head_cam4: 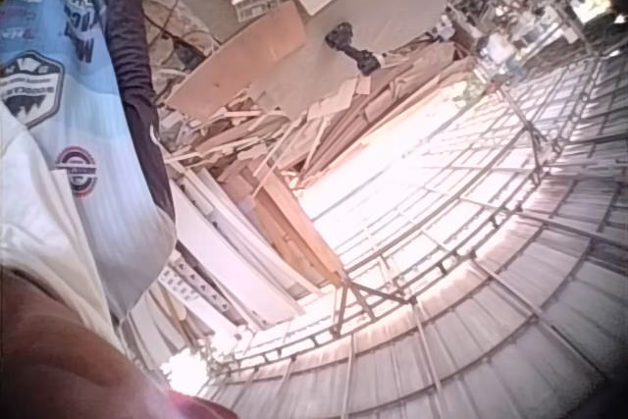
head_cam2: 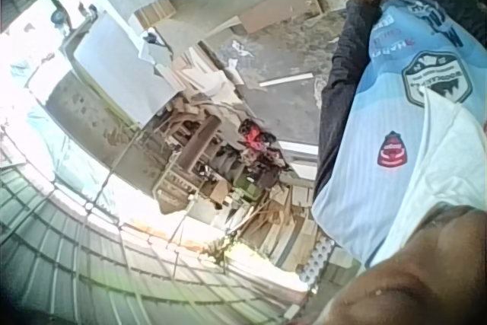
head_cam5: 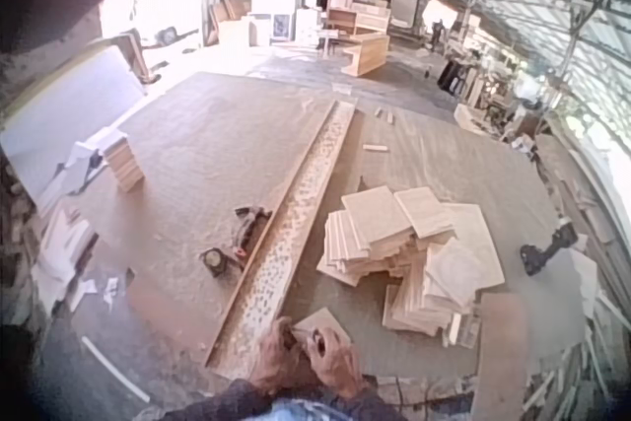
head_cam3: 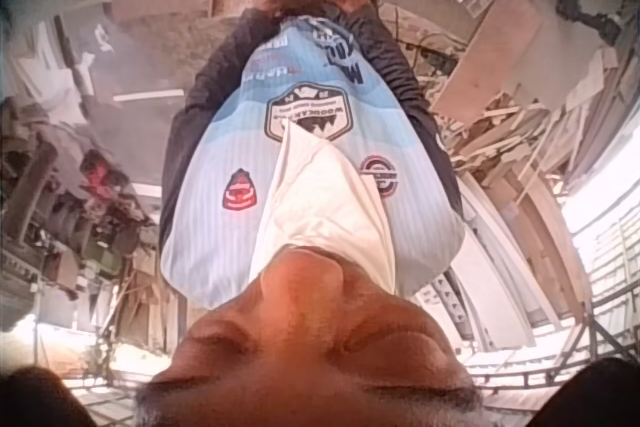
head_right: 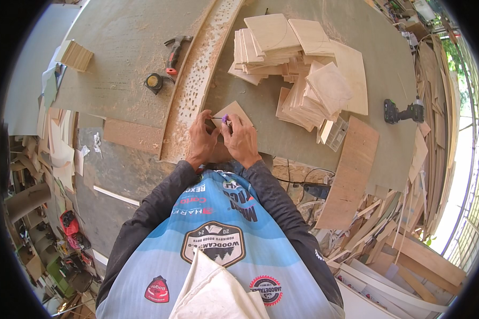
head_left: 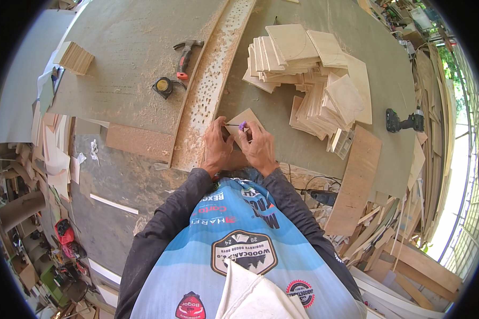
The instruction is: The person marks lines on small square wood panels using a purple marker and a square template, handling one piece at a time and placing the marked panels into a stack.
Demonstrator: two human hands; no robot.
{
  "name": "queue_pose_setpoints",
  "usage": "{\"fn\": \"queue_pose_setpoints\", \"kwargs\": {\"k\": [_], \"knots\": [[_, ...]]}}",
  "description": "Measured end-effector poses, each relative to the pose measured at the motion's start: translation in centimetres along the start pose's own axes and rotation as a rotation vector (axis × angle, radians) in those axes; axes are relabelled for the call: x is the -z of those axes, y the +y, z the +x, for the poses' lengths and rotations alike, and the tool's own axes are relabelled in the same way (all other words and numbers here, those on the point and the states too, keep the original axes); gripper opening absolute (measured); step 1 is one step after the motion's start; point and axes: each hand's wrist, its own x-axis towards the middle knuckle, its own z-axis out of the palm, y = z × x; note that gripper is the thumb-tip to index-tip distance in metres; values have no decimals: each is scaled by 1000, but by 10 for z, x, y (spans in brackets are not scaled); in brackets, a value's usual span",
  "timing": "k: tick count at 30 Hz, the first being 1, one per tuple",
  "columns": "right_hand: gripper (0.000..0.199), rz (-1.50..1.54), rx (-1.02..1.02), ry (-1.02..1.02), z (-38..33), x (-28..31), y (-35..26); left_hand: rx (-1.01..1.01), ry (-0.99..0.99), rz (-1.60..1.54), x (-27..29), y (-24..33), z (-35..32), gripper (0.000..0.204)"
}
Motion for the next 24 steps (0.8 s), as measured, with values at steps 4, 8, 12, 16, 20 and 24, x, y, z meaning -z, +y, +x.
{"fn": "queue_pose_setpoints", "kwargs": {"k": [4, 8, 12, 16, 20, 24], "knots": [[20, -15, 28, 19, 0, -1, 1, -47, 21, 15, -1, -4, 0, 64], [20, 17, 21, 8, -1, -1, 0, -67, 26, 38, -1, -2, -1, 61], [20, 50, 7, -7, -1, 1, 5, -96, 28, 68, 0, -2, -2, 56], [22, 138, -13, -3, 1, 3, 8, -57, 6, 51, 0, 0, -1, 54], [22, 82, -9, -16, 0, 3, 14, -104, 28, 71, 0, 0, -1, 53], [22, 52, 2, -19, -1, 5, 10, -153, 47, 113, -1, -7, 0, 53]]}}
